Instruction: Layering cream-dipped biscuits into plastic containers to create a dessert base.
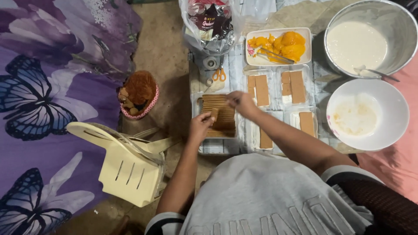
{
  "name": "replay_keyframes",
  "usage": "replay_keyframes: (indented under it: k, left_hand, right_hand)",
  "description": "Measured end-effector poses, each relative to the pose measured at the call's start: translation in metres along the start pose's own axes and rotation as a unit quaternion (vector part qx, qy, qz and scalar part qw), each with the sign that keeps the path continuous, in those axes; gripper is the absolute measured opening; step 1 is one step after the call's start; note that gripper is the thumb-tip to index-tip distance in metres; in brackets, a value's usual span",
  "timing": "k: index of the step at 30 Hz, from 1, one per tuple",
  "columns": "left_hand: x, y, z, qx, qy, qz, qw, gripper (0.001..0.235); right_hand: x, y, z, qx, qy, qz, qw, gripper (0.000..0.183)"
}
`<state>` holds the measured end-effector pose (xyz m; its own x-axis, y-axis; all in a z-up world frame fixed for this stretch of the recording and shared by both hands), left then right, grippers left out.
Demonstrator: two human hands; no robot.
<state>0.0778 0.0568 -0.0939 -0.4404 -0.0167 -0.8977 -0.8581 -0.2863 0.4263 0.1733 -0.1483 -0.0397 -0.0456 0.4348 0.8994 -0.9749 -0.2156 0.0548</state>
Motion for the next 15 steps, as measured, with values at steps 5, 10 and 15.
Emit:
replay_keyframes:
  k: [5,10,15]
  left_hand:
    - [0.018,-0.018,-0.013,0.031,-0.086,-0.03,0.995,0.031]
    - [0.022,-0.007,-0.016,0.028,-0.064,0.027,0.997,0.026]
    - [-0.016,0.021,-0.018,0.074,-0.194,-0.003,0.978,0.029]
  right_hand:
    - [0.041,0.026,-0.035,0.072,-0.005,-0.006,0.997,0.027]
    - [0.005,0.035,-0.045,0.045,-0.012,-0.088,0.995,0.019]
    - [-0.019,0.058,-0.054,0.11,-0.039,-0.138,0.984,0.018]
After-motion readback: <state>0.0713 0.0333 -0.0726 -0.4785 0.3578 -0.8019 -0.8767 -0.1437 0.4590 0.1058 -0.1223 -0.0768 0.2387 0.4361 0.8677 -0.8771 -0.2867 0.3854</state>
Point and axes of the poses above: each hand's wrist, its own y-axis away from the middle knuckle, its own z-axis out of the back of the hand, x = y × z, the point moved 9 cm from there along -y, towards the middle knuckle, and after that the axes turned 7 degrees about -x, right-handed, at the moved point
